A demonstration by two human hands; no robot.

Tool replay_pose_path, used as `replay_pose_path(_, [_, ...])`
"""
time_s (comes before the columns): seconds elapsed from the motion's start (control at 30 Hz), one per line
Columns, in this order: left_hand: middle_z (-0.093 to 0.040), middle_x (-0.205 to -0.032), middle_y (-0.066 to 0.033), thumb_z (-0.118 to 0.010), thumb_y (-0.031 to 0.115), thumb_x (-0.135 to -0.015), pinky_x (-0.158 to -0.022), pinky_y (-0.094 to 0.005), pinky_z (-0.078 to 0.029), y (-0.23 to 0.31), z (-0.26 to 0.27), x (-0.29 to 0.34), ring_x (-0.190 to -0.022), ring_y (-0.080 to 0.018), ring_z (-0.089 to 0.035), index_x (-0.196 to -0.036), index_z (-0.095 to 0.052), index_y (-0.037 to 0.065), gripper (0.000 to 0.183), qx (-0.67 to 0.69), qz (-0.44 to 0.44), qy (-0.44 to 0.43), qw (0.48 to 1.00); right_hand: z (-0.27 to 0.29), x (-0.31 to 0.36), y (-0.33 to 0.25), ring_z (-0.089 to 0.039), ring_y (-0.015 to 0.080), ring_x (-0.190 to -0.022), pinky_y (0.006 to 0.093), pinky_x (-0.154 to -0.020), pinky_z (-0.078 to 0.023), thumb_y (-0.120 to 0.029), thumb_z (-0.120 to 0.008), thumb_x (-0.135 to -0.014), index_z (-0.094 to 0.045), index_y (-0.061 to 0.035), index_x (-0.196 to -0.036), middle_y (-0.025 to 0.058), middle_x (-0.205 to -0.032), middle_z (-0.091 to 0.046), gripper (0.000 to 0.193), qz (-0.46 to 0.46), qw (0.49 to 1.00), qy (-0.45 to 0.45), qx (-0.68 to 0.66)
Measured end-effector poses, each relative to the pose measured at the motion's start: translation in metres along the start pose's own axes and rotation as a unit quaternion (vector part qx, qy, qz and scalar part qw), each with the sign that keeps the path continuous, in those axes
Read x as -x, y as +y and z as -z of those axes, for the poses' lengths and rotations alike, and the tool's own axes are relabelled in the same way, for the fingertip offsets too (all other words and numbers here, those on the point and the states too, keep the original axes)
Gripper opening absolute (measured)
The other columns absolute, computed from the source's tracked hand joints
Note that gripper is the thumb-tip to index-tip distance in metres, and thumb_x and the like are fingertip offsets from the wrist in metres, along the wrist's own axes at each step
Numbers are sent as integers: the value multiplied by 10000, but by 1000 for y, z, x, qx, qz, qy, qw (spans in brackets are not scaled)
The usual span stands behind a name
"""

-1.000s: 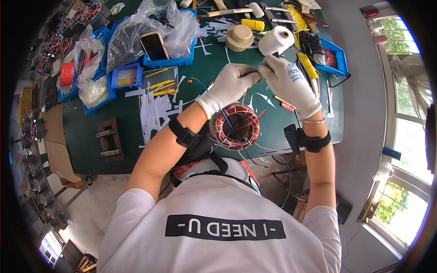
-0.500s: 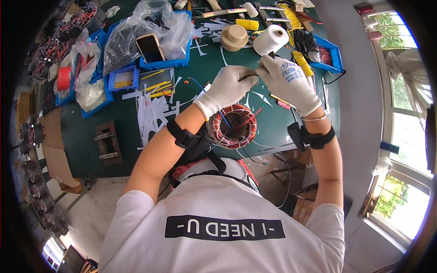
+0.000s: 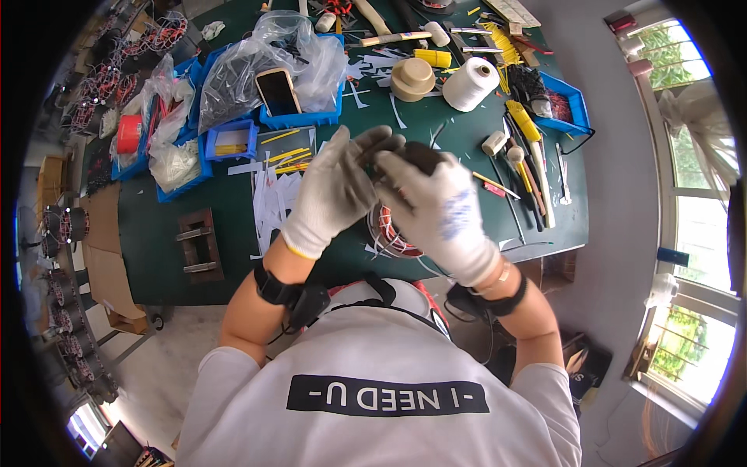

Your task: Assembling and securing wires on motor stators at a workshop workbench using hand tools and zip ties.

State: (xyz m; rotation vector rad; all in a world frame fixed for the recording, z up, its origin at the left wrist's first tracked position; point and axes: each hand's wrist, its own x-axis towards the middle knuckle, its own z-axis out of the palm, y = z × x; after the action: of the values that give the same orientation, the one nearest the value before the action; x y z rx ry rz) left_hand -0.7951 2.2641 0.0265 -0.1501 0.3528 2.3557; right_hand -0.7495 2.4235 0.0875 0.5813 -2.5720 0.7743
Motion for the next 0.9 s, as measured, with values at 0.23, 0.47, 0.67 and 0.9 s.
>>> replay_pose_path(0.23, [-583, -1224, -155, -368, 488, -1012, -1030, -377, -421, -2, 23, 46, -1134, -254, -560, -1259, -501, -10, 572, 19, -9, 20, 1000, -56, 9, -10, -631, 278, -837, 391, -783, -498, -172, -652, -782, -725, -107, -875, 91, -863, -691, 135, -42, 980, -195, -2])
replay_pose_path(0.47, [-654, -987, -82, -453, 177, -1016, -795, -332, -555, -6, 89, 23, -878, -201, -652, -1125, -574, 24, 223, 72, -25, 123, 989, -56, -12, 2, -612, 136, -653, 292, -609, -496, -132, -638, -847, -652, 31, -914, 89, -714, -647, 177, -232, 914, -98, -318])
replay_pose_path(0.67, [-519, -685, 22, -553, 241, -987, -471, -219, -327, 3, 58, -22, -540, -52, -440, -1081, -618, 55, 219, -220, -4, 162, 962, -70, -45, 70, -560, 70, -630, 243, -564, -468, -125, -627, -854, -654, 61, -935, 44, -750, -646, 204, -342, 876, -142, -311])
replay_pose_path(0.9, [-504, -639, -5, -488, 208, -990, -548, -249, -375, 5, 57, -31, -565, -71, -446, -907, -636, 17, 255, -604, -139, 66, 782, -45, -70, 77, -539, 45, -618, 196, -548, -441, -163, -619, -888, -664, 28, -996, -1, -749, -608, 224, -338, 825, -302, -336])
